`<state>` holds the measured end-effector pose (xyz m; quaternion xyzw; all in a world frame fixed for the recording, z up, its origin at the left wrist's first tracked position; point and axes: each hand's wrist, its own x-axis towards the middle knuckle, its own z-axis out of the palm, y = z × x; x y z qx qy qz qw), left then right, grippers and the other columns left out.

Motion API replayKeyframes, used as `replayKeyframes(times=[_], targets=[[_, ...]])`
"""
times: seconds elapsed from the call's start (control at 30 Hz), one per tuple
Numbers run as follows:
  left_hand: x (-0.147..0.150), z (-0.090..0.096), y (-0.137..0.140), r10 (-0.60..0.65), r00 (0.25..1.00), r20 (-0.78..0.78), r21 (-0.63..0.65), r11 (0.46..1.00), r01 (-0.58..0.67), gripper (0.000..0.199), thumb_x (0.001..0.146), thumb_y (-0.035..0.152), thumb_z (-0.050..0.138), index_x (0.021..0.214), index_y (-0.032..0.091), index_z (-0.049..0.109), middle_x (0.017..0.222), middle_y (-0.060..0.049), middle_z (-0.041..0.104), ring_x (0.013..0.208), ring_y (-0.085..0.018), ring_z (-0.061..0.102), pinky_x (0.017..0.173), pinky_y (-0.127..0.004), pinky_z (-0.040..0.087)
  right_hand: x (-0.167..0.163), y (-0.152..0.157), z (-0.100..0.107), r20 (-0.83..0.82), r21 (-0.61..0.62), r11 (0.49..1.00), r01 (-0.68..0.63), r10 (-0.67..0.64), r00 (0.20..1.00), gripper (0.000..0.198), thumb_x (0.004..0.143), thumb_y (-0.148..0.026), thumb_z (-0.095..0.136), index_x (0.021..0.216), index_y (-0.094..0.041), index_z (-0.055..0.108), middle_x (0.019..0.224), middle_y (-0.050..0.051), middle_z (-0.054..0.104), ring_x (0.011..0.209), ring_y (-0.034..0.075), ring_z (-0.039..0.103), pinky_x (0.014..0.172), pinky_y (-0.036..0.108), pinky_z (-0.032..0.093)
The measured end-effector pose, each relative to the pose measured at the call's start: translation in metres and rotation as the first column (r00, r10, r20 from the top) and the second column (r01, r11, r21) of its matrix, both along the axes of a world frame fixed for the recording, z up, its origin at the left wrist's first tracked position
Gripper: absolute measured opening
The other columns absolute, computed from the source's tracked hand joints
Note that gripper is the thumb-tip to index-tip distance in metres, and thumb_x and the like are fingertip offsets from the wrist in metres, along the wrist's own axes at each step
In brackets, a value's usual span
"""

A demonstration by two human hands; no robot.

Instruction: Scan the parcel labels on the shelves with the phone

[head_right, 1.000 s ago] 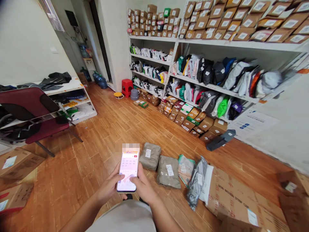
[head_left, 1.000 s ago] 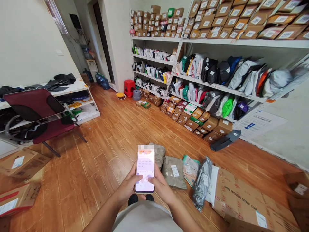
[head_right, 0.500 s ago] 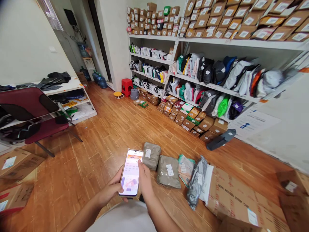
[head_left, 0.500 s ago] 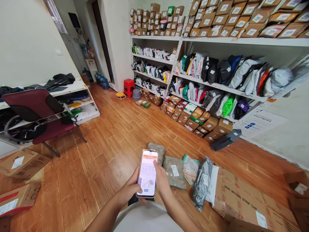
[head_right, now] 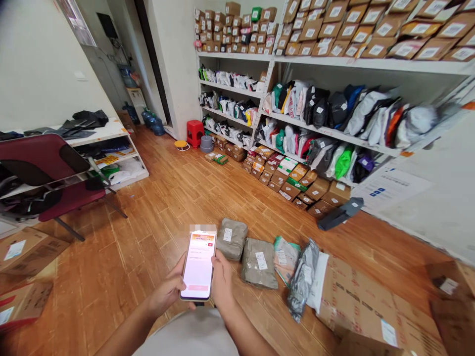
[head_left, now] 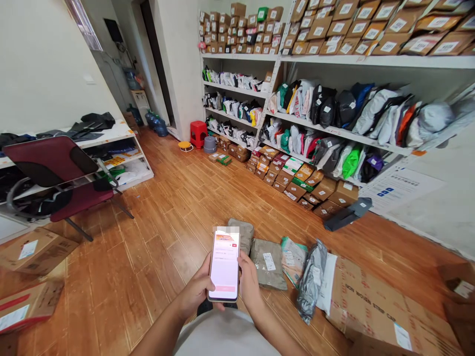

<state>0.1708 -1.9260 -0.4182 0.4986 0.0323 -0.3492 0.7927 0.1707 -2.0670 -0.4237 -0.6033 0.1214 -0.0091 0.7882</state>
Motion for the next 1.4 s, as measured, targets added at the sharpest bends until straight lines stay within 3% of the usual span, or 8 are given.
replayKeyframes(times=[0.53, 0.77, 0.87, 0.97, 1.03, 1.17, 1.27, 1.4], targets=[[0.000, -0.001, 0.001, -0.031, 0.999, 0.022, -0.022, 0.999, 0.031, 0.108, 0.050, 0.017, 0.050, 0.149, 0.031, 0.010, 0.108, -0.008, 0.057, 0.079, -0.023, 0.060, 0.045, -0.028, 0.054, -0.001, 0.000, -0.005, -0.023, -0.008, 1.000, -0.012, 0.012, 1.000, 0.044, 0.076, -0.063, 0.056, 0.071, -0.019, 0.058, 0.060, -0.002, 0.054, 0.057, 0.014, 0.044, 0.052, 0.026, 0.035], [0.000, -0.002, 0.001, -0.017, 0.999, 0.031, -0.063, 0.998, 0.019, 0.104, 0.052, 0.018, 0.051, 0.148, 0.031, 0.014, 0.116, -0.009, 0.056, 0.079, -0.023, 0.061, 0.044, -0.027, 0.054, -0.002, 0.002, -0.003, 0.048, -0.052, 0.998, -0.021, 0.023, 0.999, 0.041, 0.085, -0.058, 0.047, 0.076, -0.020, 0.059, 0.063, -0.002, 0.055, 0.060, 0.015, 0.046, 0.055, 0.026, 0.038], [0.000, -0.002, 0.002, -0.002, 1.000, 0.031, -0.086, 0.996, 0.005, 0.103, 0.053, 0.018, 0.052, 0.148, 0.031, 0.014, 0.111, -0.009, 0.058, 0.076, -0.022, 0.061, 0.045, -0.027, 0.053, -0.004, 0.001, -0.010, 0.080, -0.089, 0.995, -0.038, 0.045, 0.996, 0.037, 0.090, -0.051, 0.044, 0.099, -0.020, 0.061, 0.081, 0.001, 0.065, 0.073, 0.018, 0.056, 0.065, 0.029, 0.044], [0.003, -0.002, 0.002, 0.012, 1.000, 0.022, -0.101, 0.995, -0.010, 0.105, 0.053, 0.018, 0.052, 0.148, 0.032, 0.011, 0.106, -0.007, 0.060, 0.072, -0.021, 0.062, 0.046, -0.029, 0.054, -0.007, -0.004, -0.020, 0.187, -0.175, 0.985, -0.001, 0.035, 0.982, 0.044, 0.093, -0.047, 0.041, 0.131, -0.024, 0.042, 0.125, 0.008, 0.058, 0.108, 0.022, 0.055, 0.091, 0.036, 0.044], [0.004, -0.003, 0.002, 0.028, 1.000, 0.012, -0.097, 0.995, -0.027, 0.105, 0.054, 0.017, 0.052, 0.149, 0.033, 0.011, 0.105, -0.007, 0.061, 0.074, -0.022, 0.063, 0.046, -0.029, 0.055, -0.009, -0.009, -0.024, 0.315, -0.313, 0.949, 0.046, 0.058, 0.947, 0.048, 0.095, -0.044, 0.036, 0.140, -0.028, 0.030, 0.141, 0.010, 0.044, 0.121, 0.024, 0.048, 0.098, 0.041, 0.041], [0.006, -0.007, 0.004, 0.065, 0.998, 0.001, -0.128, 0.990, -0.064, 0.108, 0.055, 0.014, 0.052, 0.149, 0.035, 0.005, 0.105, -0.006, 0.060, 0.076, -0.022, 0.062, 0.045, -0.030, 0.056, -0.009, -0.021, -0.024, 0.489, -0.627, 0.763, 0.155, 0.230, 0.842, 0.046, 0.095, -0.043, 0.032, 0.139, -0.029, 0.037, 0.141, 0.011, 0.035, 0.130, 0.029, 0.037, 0.102, 0.049, 0.036], [0.006, -0.009, 0.005, 0.061, 0.998, 0.004, -0.170, 0.984, -0.059, 0.111, 0.056, 0.013, 0.052, 0.149, 0.036, -0.002, 0.107, -0.006, 0.060, 0.076, -0.022, 0.062, 0.045, -0.029, 0.056, -0.007, -0.025, -0.019, 0.515, -0.713, 0.674, 0.194, 0.317, 0.797, 0.044, 0.095, -0.041, 0.031, 0.137, -0.031, 0.040, 0.141, 0.009, 0.030, 0.129, 0.031, 0.034, 0.101, 0.053, 0.034], [0.006, -0.008, 0.006, 0.055, 0.998, 0.014, -0.189, 0.981, -0.051, 0.108, 0.058, 0.012, 0.053, 0.149, 0.037, 0.002, 0.117, -0.008, 0.059, 0.080, -0.022, 0.063, 0.046, -0.028, 0.057, -0.007, -0.022, -0.015, 0.531, -0.743, 0.628, 0.231, 0.343, 0.775, 0.042, 0.094, -0.037, 0.031, 0.135, -0.035, 0.042, 0.143, 0.007, 0.026, 0.127, 0.032, 0.030, 0.097, 0.056, 0.035]])
